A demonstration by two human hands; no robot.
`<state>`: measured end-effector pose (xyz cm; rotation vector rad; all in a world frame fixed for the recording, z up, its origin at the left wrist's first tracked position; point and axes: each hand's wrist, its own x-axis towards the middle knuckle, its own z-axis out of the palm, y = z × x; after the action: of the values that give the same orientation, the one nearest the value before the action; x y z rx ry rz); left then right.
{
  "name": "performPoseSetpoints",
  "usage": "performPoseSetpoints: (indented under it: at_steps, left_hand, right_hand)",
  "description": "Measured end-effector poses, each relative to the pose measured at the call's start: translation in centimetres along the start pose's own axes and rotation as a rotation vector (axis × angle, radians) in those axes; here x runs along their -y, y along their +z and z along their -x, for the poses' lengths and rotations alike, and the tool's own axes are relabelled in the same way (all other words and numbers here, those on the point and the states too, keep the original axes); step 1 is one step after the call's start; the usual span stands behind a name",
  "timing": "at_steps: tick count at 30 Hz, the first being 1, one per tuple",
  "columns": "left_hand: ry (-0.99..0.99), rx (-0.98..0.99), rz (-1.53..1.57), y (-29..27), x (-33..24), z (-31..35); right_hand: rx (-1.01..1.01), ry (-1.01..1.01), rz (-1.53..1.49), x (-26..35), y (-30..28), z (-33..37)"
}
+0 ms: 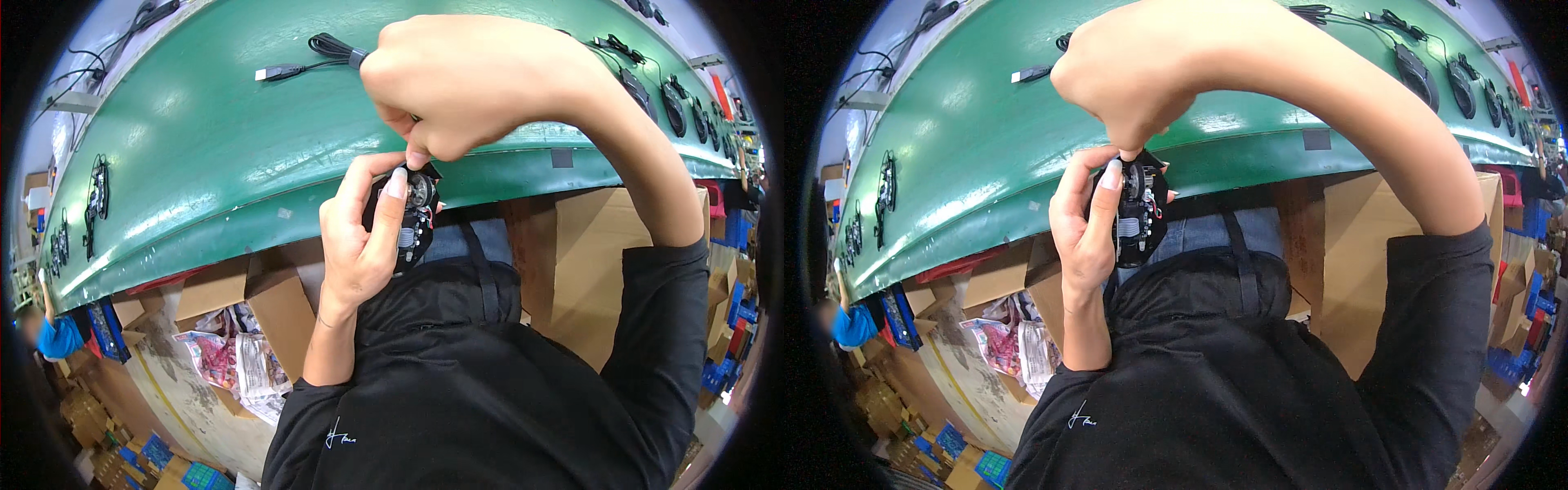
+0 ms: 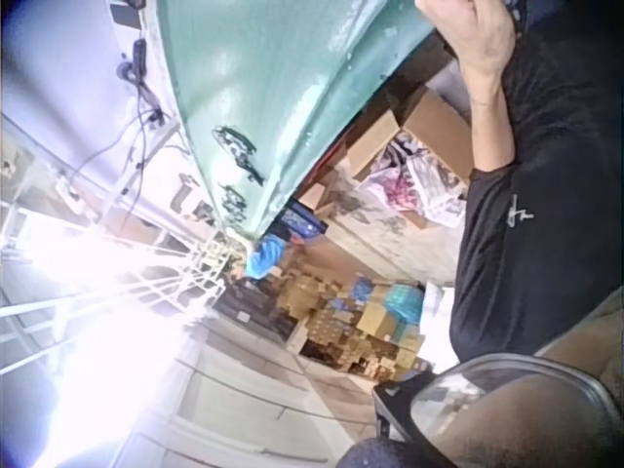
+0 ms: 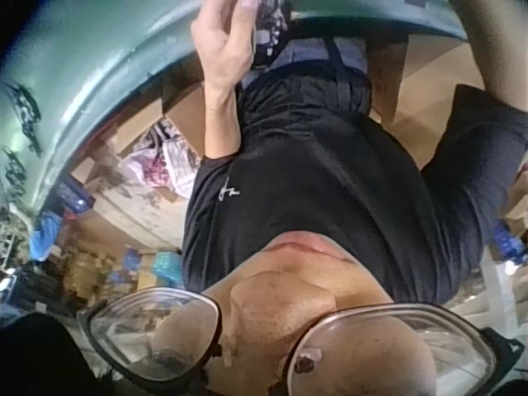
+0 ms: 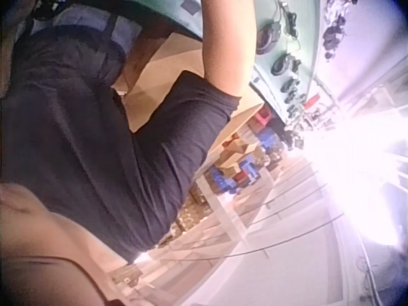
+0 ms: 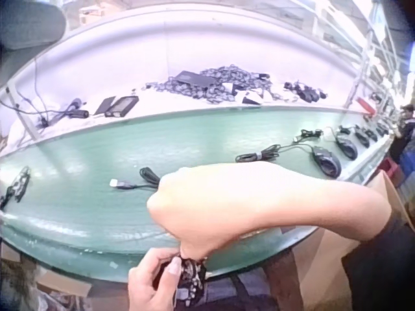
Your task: The person assembles computer mice by installing internal electronic components into the mouse base, snapping the top shell onto the body by hand, and placing the assembled mouse onto the conveyor belt.
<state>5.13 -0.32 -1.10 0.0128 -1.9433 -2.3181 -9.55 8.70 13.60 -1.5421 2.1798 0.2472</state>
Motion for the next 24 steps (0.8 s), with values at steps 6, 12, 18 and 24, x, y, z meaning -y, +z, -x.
performPoseSetpoints:
  at_steps: [6, 12, 18, 24]
  left_hand:
    - [0.022, -0.062, 0.144, 0.0, -0.3, -0.1]
    - [0.011, -0.119, 0.332, -0.2, -0.6, -0.1]
    - [0.024, -0.096, 0.318, -0.2, -0.3, 0.0]
    - [0.045, -0.152, 0.117, 0.3, 0.1, 0.0]
  right_hand:
    - [-0.240, 0.059, -0.650, -1.3, 2.4, 0.1]
    - [-0.550, 0.075, -1.096, -1.1, 8.0, 0.2]
    - [-0.604, -0.037, -1.202, -0.6, 7.4, 0.2]
    - [-0.567, 0.109, -0.808, 0.6, 5.3, 1.1]
